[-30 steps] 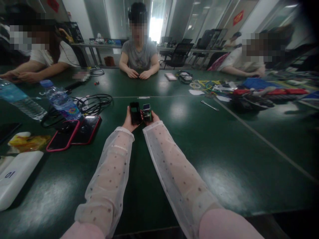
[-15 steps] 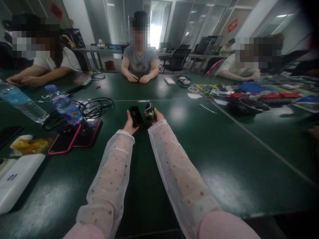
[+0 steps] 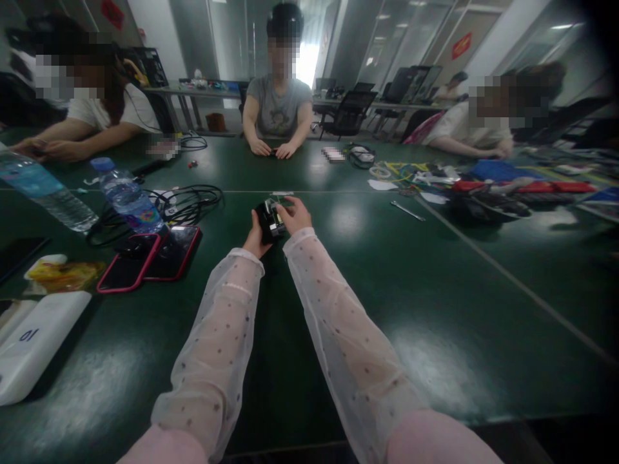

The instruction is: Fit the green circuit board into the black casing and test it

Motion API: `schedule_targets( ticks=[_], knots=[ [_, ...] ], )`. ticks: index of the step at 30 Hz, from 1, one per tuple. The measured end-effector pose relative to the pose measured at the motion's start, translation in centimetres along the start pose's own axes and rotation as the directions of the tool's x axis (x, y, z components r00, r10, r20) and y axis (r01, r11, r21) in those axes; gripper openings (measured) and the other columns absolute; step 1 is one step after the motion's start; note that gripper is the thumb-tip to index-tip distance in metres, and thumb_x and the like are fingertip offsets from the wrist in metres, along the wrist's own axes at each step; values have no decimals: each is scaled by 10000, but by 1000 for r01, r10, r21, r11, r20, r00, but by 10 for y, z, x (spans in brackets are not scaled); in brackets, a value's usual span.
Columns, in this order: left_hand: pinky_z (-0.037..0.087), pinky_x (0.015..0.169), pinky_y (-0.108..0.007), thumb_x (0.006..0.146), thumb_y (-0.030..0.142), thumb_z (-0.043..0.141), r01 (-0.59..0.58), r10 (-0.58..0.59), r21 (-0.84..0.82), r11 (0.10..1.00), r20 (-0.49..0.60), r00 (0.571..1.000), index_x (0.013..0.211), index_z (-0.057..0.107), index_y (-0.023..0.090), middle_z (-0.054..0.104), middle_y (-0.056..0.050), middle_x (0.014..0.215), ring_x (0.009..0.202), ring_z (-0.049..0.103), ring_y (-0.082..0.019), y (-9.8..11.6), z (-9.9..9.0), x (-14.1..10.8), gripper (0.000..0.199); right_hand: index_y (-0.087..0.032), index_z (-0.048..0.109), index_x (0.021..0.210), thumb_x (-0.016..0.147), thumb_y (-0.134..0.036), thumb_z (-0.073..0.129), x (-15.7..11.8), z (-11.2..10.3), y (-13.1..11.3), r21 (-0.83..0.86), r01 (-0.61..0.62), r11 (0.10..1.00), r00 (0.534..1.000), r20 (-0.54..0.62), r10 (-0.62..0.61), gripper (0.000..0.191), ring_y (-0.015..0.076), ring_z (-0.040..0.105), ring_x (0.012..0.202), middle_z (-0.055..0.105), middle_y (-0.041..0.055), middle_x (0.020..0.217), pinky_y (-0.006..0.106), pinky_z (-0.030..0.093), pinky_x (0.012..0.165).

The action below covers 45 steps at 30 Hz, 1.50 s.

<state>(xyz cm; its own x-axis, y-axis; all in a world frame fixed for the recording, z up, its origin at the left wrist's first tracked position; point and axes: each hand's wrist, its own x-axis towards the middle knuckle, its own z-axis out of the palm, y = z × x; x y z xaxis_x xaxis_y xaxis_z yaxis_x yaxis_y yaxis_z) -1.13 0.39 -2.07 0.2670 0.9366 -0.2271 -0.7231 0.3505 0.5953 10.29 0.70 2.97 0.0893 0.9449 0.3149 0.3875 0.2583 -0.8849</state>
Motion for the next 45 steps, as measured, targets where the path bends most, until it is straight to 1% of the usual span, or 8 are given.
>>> schedule_targets(
  ticks=[8,15,21,23,26,29,32,45],
  knots=[
    [482,884,-351,787,733,401,-40,40,49,998,-5,999,1143,618,156,683,-136,1039,997,636,-258,-2,-3,1,712,-233,538,1139,762,-306,650,-12,7,-7,-137,93,986,996,22,-90,400,288,617,1026,657,83,1005,549,400,992],
    [476,864,-360,822,709,363,10,-9,28,1000,-28,1000,1098,633,149,688,-134,985,972,632,-260,1,0,-5,679,-248,560,1076,784,-333,635,-12,15,-2,190,166,968,985,5,-170,313,254,522,1179,577,82,1169,472,340,1086],
    [505,703,-299,850,667,371,45,-58,-172,984,-71,996,1005,625,162,671,-75,787,748,642,-185,6,-7,-3,586,-246,590,941,829,-249,577,5,17,17,437,-9,899,994,-94,56,113,140,633,914,632,1,891,388,435,1013],
    [507,666,-287,858,652,375,54,-70,-221,974,-66,995,981,616,163,663,-65,764,701,634,-171,8,-8,-4,560,-237,577,901,855,-222,539,6,19,27,544,-165,822,977,-23,211,61,114,652,776,629,-22,781,377,485,953],
    [512,653,-287,871,633,370,52,-69,-253,966,-58,996,956,604,154,661,-70,769,691,633,-170,9,-6,-7,540,-222,552,891,907,-238,466,2,20,45,717,-385,581,911,195,364,89,112,663,667,646,-13,710,335,553,832],
    [517,667,-294,875,612,389,33,-60,-273,961,-89,994,942,600,158,656,-70,770,705,634,-174,10,-2,-10,505,-207,534,922,936,-265,404,-3,12,61,803,-519,294,831,395,391,143,142,694,778,685,43,813,312,578,781],
    [517,681,-297,872,603,408,26,-55,-281,959,-97,994,941,602,166,652,-68,779,726,633,-177,11,0,-12,483,-200,528,966,960,-319,317,-4,2,70,834,-533,139,809,455,373,242,155,683,921,692,72,937,342,573,826],
    [511,694,-305,863,622,401,20,-45,-234,972,-103,994,1058,592,179,644,-72,788,735,624,-189,13,-3,-10,520,-202,547,955,948,-317,334,-6,2,66,819,-541,190,815,455,359,242,155,664,981,691,67,959,364,534,911]
  ],
)
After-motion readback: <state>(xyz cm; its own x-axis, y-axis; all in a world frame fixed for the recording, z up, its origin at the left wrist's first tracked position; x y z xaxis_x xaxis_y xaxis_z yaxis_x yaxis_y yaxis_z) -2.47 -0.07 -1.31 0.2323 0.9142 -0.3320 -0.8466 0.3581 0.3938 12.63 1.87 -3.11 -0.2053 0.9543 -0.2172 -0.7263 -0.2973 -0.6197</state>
